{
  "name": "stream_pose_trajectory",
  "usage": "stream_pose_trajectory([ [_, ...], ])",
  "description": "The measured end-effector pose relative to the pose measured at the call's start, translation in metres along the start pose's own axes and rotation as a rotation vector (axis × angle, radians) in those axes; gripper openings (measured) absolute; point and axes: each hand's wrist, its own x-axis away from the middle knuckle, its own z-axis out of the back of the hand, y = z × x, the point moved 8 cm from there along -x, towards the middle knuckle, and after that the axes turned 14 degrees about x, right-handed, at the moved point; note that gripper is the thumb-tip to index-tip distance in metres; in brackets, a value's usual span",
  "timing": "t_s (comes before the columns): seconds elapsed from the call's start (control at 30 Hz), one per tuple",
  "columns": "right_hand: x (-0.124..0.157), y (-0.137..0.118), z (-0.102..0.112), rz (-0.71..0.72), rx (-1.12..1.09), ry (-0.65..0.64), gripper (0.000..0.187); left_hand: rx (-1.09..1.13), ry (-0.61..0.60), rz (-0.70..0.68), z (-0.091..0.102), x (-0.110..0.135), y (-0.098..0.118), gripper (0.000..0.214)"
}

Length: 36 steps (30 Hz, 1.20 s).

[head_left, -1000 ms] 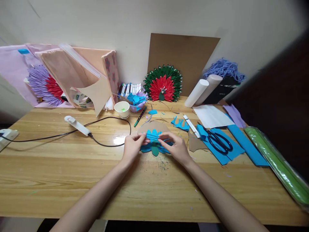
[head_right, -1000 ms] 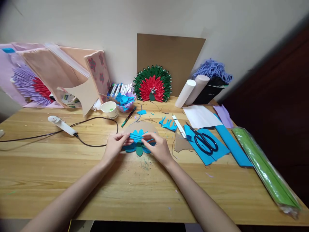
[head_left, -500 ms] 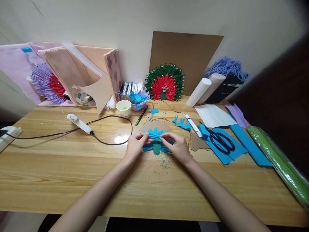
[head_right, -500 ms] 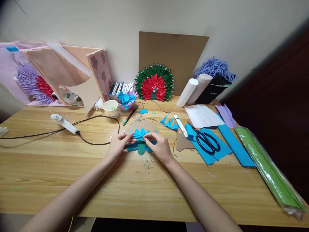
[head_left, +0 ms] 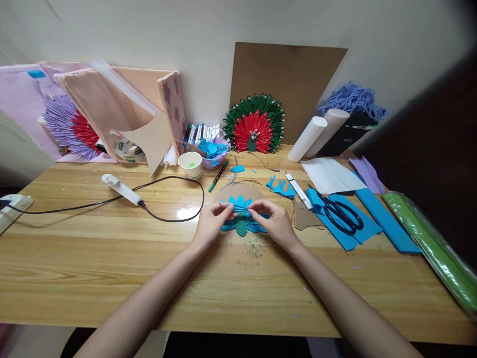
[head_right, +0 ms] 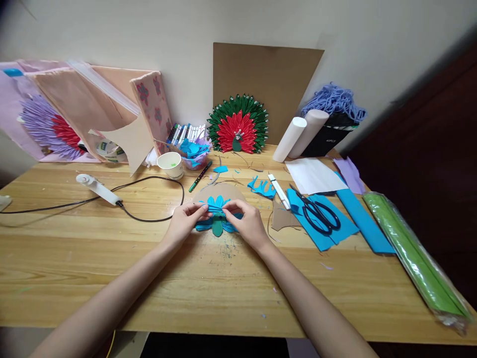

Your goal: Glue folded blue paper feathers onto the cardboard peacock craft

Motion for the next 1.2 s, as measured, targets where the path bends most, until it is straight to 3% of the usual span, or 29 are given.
stream_pose_trajectory([
  [0.43, 0.000, -0.001, 0.000, 0.017, 0.047, -0.011, 0.010, -0.045, -0.008, -0.066, -0.001, 0.001, 0.004, 0.028],
  [0.63, 0.000, 0.000, 0.002, 0.006, 0.032, 0.005, 0.013, -0.016, 0.036, -0.025, 0.003, -0.001, 0.004, 0.032],
  [0.97, 0.003, -0.020, 0.006, 0.212, 0.181, 0.011, 0.008, 0.027, 0.080, 0.040, 0.004, 0.001, 0.004, 0.037],
  [1.2, 0.003, -0.023, 0.008, 0.228, 0.191, 0.030, 0.005, 0.039, 0.056, 0.047, 0.003, 0.000, 0.000, 0.034],
])
